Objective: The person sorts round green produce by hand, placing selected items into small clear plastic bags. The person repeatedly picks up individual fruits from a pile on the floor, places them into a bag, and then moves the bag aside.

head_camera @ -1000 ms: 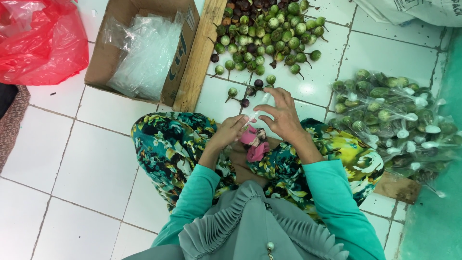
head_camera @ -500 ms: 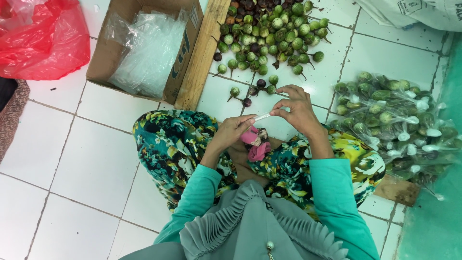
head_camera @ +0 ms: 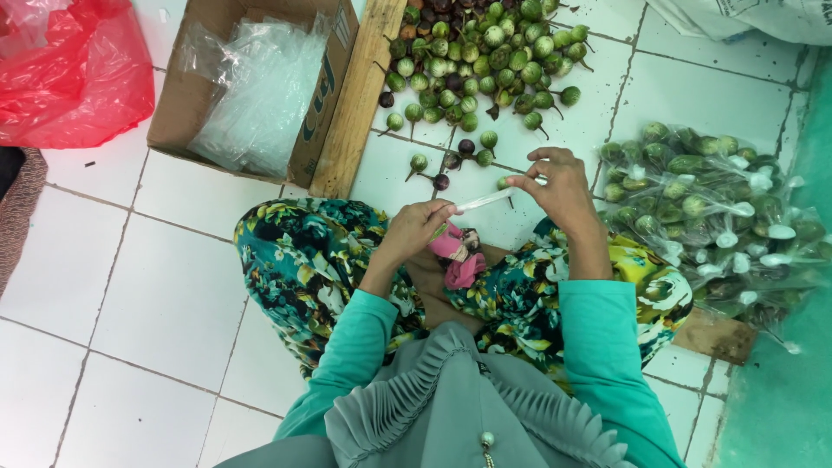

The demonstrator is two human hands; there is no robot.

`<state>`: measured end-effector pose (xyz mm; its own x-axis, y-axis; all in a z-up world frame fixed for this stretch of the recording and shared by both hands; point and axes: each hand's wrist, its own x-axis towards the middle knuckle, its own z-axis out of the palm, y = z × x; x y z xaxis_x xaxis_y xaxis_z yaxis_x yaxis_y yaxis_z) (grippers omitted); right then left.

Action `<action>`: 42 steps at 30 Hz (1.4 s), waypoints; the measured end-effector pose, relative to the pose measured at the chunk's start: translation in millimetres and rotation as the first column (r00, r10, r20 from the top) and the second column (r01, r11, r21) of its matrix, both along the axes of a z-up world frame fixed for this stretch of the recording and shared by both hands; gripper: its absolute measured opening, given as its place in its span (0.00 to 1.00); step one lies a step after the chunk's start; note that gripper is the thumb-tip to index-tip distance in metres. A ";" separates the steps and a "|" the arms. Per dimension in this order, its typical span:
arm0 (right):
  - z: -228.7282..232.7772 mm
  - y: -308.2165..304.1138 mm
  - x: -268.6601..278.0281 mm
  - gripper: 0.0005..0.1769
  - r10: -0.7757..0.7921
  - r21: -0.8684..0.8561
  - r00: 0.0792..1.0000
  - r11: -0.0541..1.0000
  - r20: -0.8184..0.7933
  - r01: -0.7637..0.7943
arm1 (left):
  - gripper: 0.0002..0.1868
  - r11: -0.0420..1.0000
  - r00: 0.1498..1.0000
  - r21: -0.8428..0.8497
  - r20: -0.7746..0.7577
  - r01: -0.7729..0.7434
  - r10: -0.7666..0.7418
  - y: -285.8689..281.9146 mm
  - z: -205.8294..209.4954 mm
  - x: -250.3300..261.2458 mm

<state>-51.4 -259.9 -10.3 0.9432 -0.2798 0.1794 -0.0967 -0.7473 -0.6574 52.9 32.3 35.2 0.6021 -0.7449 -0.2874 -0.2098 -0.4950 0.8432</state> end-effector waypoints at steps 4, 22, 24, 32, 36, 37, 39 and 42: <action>46.0 53.3 2.9 0.21 0.093 -0.115 0.991 0.988 -0.094 -0.104 | 0.18 1.000 0.999 -0.004 -0.030 -0.012 0.012 -1.3 4.5 0.5; 49.8 61.7 8.0 0.22 0.330 0.481 0.888 0.864 -0.320 -0.147 | 0.19 0.896 0.897 0.101 0.046 0.433 -0.439 -3.7 2.9 62.1; 40.8 53.7 12.2 0.24 0.256 0.500 0.907 0.864 -0.334 -0.060 | 0.21 0.882 0.884 0.088 0.023 0.463 -0.467 -4.7 -13.8 68.5; -14.1 49.1 21.1 0.17 0.042 -0.100 0.982 0.993 -0.183 -0.062 | 0.25 0.927 0.923 0.020 -0.107 0.374 -0.370 -6.3 -82.0 59.9; -19.9 94.8 30.3 0.22 0.242 -0.214 0.967 0.943 -0.078 -0.253 | 0.24 0.905 0.905 0.056 -0.091 0.421 -0.415 -1.2 -74.1 61.6; -25.7 101.5 33.3 0.22 0.248 -0.212 0.966 0.942 -0.079 -0.259 | 0.24 0.908 0.907 0.057 -0.094 0.416 -0.410 -3.3 -80.9 65.6; -37.9 114.6 33.4 0.23 0.425 0.189 0.903 0.894 -0.069 -0.407 | 0.20 0.892 0.898 0.102 -0.040 0.440 -0.438 -7.6 -96.4 68.2; -10.6 118.6 32.8 0.23 0.408 0.451 0.860 0.858 -0.307 -0.247 | 0.20 0.861 0.874 0.174 0.005 0.478 -0.486 -0.6 -100.7 82.8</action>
